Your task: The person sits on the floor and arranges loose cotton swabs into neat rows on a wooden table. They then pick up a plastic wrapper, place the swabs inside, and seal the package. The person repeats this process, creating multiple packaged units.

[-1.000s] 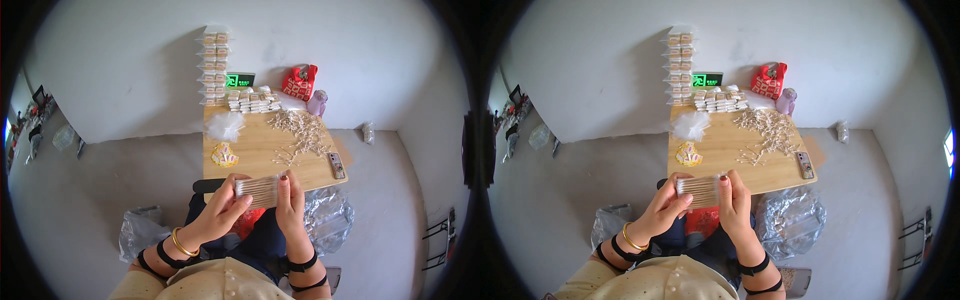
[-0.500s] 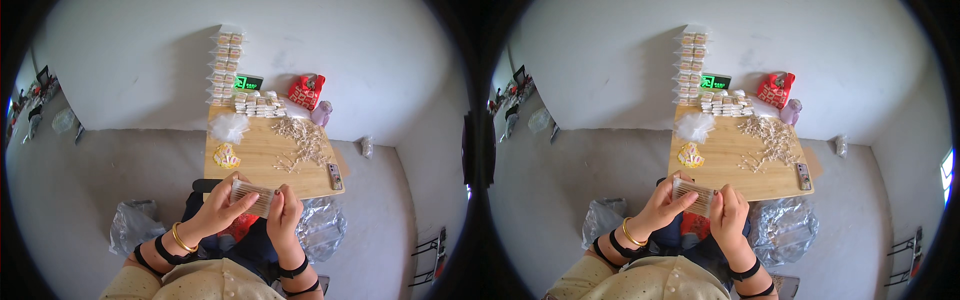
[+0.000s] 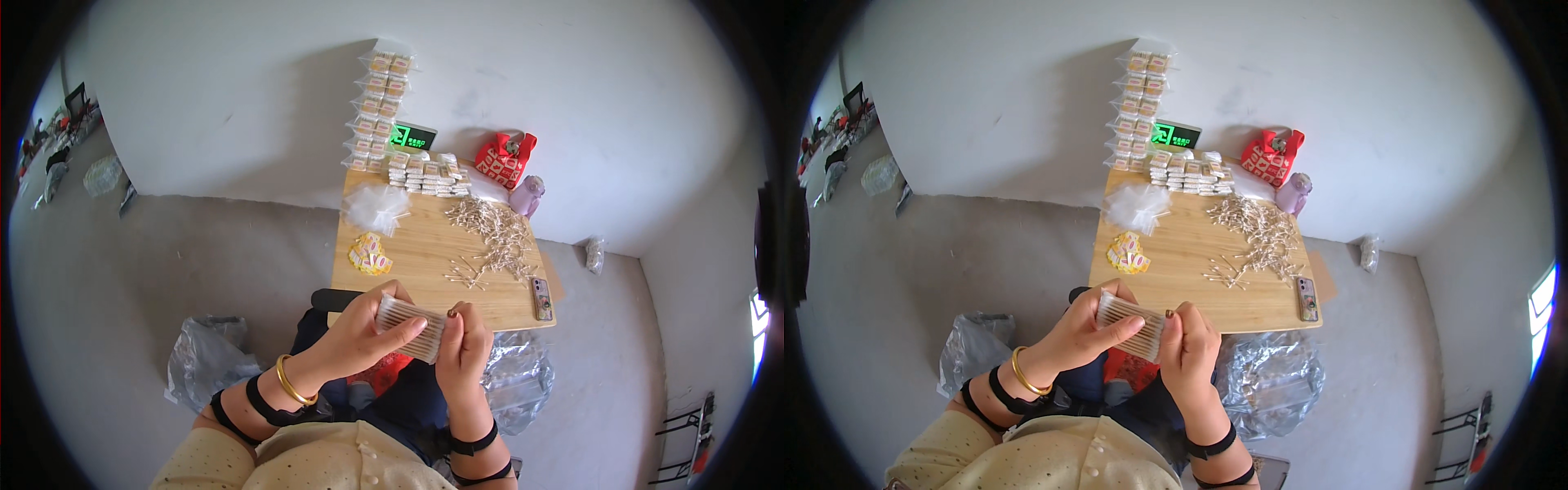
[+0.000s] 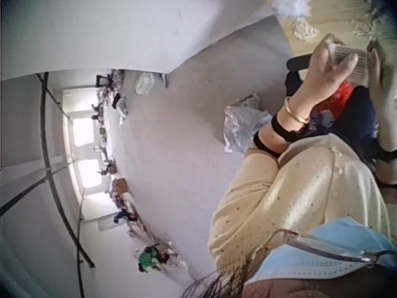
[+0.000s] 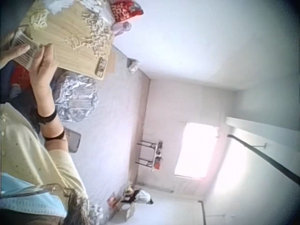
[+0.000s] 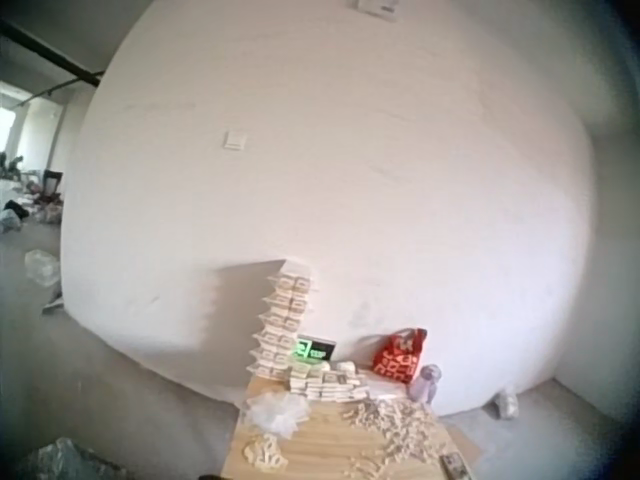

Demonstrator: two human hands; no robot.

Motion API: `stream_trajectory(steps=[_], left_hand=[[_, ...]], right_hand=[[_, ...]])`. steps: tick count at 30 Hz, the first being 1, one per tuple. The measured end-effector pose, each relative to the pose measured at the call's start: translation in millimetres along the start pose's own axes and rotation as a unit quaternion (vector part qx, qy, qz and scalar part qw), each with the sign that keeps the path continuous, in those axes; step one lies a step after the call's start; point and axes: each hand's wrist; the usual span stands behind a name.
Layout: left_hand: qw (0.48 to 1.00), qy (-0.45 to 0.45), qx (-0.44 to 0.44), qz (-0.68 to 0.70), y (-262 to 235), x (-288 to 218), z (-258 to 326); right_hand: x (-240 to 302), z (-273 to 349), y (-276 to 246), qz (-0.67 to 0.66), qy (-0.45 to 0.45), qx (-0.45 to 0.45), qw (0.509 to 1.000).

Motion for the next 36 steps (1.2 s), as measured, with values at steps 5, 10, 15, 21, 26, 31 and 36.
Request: stream_trajectory(steps=[5,10,15,21,26,31,36], left_hand=[[1.000,-0.001,0.006,0.023,-2,2,1],[1.000,-0.004,0.004,-0.029,3,-5,2],[0.999,0.042,-0.031,-0.012,-1,7,-2],[1.000,-0.009,-0.010,0.012,-2,16,-4],[0.994,-0.014,-0.008,0.109,11,3,-7],[0.995,0.042,-0.044,0.077,19,9,-1],[0.991,0.107,-0.071,-0.037,5,6,1]], right_hand=[[-11,-4,-2,0.054,-0.113,0.003,0.992],[-3,11,-2,-0.274,0.166,0.058,0.946],[-1,14,-1,-0.205,0.130,0.042,0.969],[6,11,-5,-0.003,-0.045,0.030,0.999],[-1,12,-2,-0.077,0.020,-0.014,0.997],[-14,15,-4,-0.226,0.130,-0.050,0.964],[-20,19,-18,-0.271,0.138,0.087,0.949]])
Point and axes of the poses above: each hand's wrist, its own z-axis away from the middle knuckle, its own y-axis out of the palm, x = y × z, and after that the axes turned 11 degrees about z, right-handed
